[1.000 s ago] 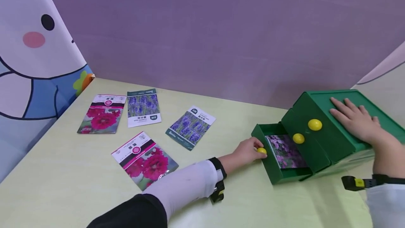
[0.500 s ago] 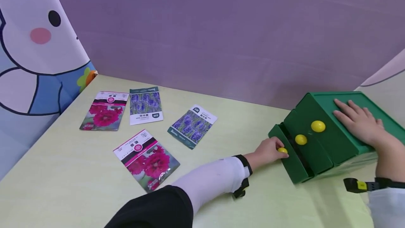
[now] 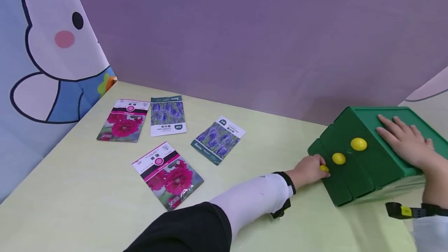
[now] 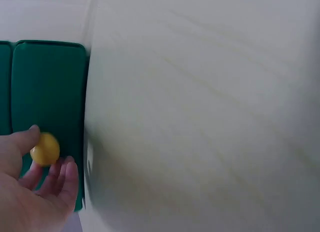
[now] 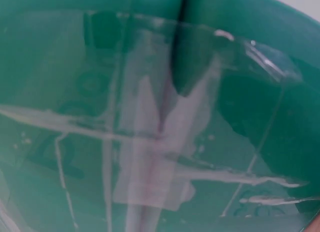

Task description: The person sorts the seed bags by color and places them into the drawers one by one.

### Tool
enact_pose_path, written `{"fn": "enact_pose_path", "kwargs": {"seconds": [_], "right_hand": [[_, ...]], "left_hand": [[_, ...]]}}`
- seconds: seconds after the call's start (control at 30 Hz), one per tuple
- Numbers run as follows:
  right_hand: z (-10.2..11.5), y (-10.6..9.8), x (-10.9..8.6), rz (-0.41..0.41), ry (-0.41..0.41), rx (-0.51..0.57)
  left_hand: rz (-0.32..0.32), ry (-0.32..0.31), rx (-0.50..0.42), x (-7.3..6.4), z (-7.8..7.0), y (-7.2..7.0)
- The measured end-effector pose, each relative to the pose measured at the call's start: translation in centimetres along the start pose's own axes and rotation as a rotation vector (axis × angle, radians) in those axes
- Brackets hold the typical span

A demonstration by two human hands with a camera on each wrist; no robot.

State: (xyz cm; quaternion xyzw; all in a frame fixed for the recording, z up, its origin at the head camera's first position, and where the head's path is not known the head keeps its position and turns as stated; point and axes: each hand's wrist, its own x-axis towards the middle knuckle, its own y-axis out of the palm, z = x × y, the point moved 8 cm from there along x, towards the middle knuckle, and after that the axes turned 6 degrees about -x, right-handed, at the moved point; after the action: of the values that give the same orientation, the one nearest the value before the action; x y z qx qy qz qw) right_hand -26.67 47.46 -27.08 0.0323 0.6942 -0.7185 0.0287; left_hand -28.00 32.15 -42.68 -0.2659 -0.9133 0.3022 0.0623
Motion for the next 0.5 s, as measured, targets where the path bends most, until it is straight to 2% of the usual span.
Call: {"fn": "enact_pose_path", "kwargs": {"seconds": [0.13,0.23,0.3,0.5], "right_hand": [[-0.1,-0.5,0.2,-0.008,0.002,0.000],[0.0,-0.5,0.3,0.001,0.003,0.002],[0.0,-0.4,0.2,0.013,0.005,0.005],[0.0,-0.2,-0.3,0.018,0.016,0.008]], "left_hand": [[0.074,0.074,0.048,0.7,-0.1,-0.3],[0.083,0.115,0.012,0.8,-0.1,-0.9],[0.060,0.133,-0.067,0.5,-0.4,-1.3],[-0.013,0.192,-0.419,-0.7,-2.4,-2.1]]}}
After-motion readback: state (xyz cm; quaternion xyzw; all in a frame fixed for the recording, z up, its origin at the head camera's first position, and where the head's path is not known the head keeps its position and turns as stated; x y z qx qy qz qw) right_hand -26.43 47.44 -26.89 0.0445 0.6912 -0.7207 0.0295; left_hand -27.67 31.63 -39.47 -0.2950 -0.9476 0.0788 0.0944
